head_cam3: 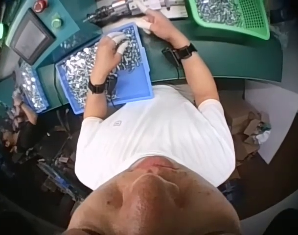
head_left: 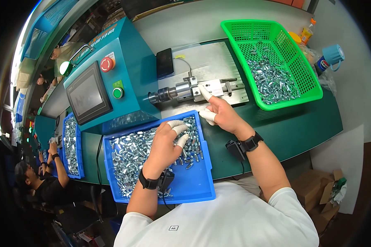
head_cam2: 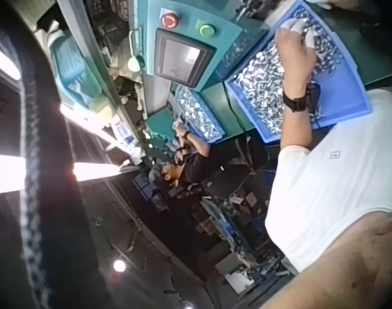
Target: The person picks up a metal part from a blue tray, places it into the machine's fixture, and presses a green button. After the machine processes the part, they remove it and place it into a green basket.
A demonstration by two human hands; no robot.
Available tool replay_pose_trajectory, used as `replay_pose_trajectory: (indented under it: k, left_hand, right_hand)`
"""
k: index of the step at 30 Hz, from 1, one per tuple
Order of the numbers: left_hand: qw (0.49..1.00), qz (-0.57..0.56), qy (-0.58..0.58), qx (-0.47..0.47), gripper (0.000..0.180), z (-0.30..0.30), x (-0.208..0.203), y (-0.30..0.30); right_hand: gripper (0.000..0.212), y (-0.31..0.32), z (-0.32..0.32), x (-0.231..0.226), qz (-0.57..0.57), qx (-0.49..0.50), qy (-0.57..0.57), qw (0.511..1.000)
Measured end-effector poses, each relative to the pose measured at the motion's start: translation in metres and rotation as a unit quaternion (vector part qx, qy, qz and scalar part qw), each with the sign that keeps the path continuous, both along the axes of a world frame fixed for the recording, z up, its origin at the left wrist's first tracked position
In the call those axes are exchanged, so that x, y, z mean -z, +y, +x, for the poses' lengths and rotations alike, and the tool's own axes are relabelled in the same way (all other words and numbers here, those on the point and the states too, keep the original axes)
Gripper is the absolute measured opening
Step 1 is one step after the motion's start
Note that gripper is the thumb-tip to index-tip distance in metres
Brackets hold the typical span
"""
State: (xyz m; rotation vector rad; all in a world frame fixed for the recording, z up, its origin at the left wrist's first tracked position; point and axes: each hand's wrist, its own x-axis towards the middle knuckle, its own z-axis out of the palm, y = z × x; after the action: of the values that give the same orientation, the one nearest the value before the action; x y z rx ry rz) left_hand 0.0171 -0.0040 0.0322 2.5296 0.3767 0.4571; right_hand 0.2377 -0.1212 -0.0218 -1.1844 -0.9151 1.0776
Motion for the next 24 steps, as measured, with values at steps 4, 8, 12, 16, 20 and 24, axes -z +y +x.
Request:
replay_pose_trajectory:
  k: [4, 8, 12, 16, 20, 24]
  left_hand:
    - [1.0, 0.004, -0.002, -0.002, 0.028, -0.001, 0.0, 0.001]
    - [1.0, 0.011, 0.027, 0.009, 0.038, -0.003, -0.002, -0.001]
    - [0.997, 0.02, 0.045, 0.053, 0.048, -0.005, -0.005, -0.01]
    - [0.996, -0.006, 0.081, 0.025, 0.05, -0.003, 0.008, -0.013]
    - [0.995, 0.018, 0.091, 0.019, 0.047, -0.004, 0.015, -0.013]
    - [0.996, -0.003, 0.083, 0.015, 0.043, -0.006, 0.018, -0.01]
  right_hand:
    - [0.086, 0.0, -0.001, -0.003, -0.009, 0.002, 0.002, 1.0]
    - [0.083, 0.002, -0.001, -0.002, 0.0, 0.009, 0.012, 1.0]
    - [0.081, -0.002, 0.0, -0.005, -0.005, 0.032, -0.039, 0.999]
    - [0.079, -0.002, 0.0, -0.008, -0.002, 0.048, -0.066, 0.997]
    - [0.07, -0.001, 0.001, -0.012, -0.013, 0.114, -0.13, 0.985]
    - [0.059, -0.004, 0.007, -0.026, -0.053, 0.197, -0.367, 0.908]
